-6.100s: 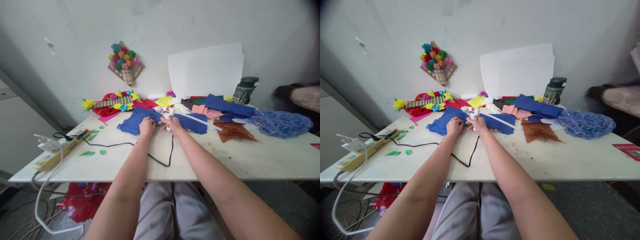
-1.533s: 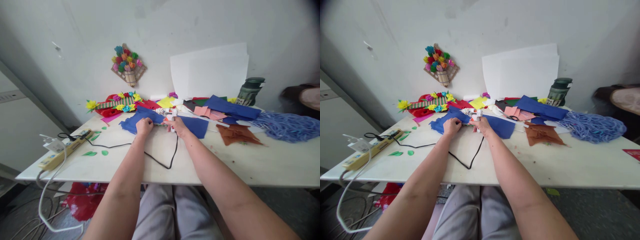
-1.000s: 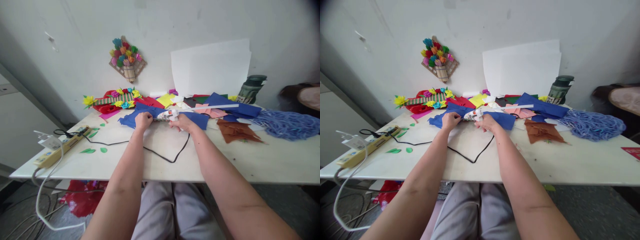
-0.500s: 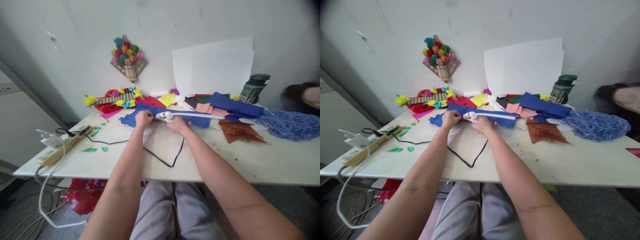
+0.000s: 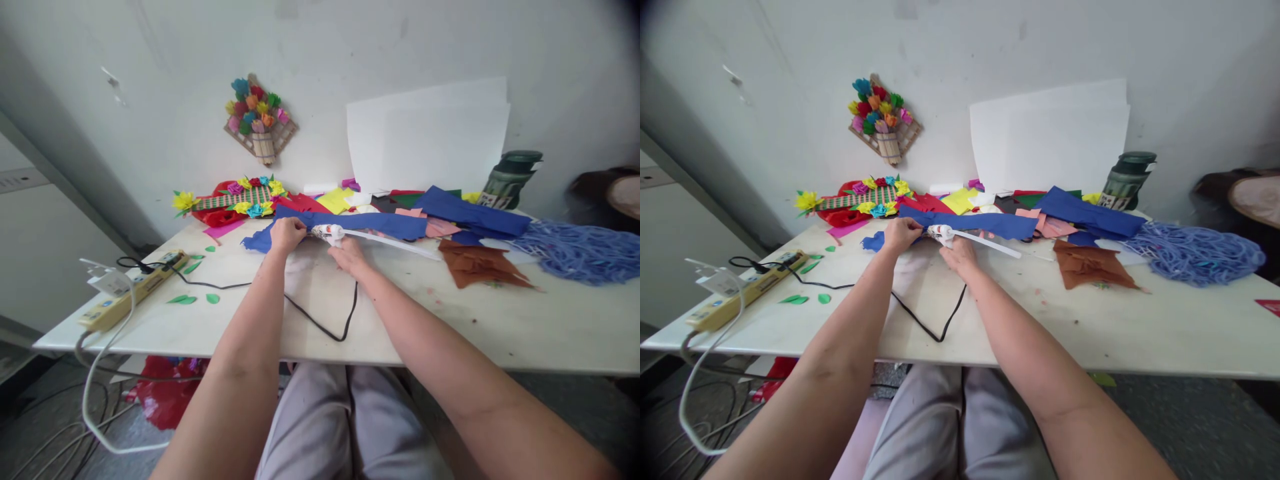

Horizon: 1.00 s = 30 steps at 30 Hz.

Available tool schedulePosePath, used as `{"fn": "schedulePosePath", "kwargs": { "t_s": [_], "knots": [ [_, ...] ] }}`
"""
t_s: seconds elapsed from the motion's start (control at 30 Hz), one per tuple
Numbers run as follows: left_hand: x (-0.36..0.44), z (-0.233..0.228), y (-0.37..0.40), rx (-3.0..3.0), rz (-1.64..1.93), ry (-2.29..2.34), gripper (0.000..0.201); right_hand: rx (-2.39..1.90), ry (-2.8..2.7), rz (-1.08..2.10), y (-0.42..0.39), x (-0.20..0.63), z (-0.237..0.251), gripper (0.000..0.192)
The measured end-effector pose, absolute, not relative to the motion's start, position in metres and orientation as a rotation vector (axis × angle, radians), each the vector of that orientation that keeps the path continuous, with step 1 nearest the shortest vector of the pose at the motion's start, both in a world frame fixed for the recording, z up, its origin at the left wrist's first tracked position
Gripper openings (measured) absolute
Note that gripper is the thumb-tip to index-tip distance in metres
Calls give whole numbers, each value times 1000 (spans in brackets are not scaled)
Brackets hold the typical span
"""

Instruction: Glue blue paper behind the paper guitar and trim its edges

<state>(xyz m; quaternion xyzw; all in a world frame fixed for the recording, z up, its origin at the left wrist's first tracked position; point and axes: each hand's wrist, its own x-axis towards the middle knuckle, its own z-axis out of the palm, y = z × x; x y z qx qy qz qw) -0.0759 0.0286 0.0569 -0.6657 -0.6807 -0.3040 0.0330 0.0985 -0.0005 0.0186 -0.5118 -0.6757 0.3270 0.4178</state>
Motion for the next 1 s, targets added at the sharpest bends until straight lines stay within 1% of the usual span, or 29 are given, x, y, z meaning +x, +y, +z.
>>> {"fn": "schedulePosePath", "kwargs": {
  "t_s": [0.1,0.2,0.67,0.93,1.0],
  "knots": [
    [-75,58,28,-2053,-923,-2100,24,-1511,-1725,675,-3,95,21,29],
    [-73,57,27,-2046,-910,-2106,23,-1573,-1744,642,-5,93,24,32],
    [-70,57,29,-2052,-871,-2107,23,-1612,-1715,724,4,92,23,29],
    [-72,55,31,-2054,-861,-2114,24,-1540,-1754,756,3,94,24,16],
    [-73,54,32,-2061,-858,-2114,23,-1521,-1742,763,3,94,23,17]
  ]
}}
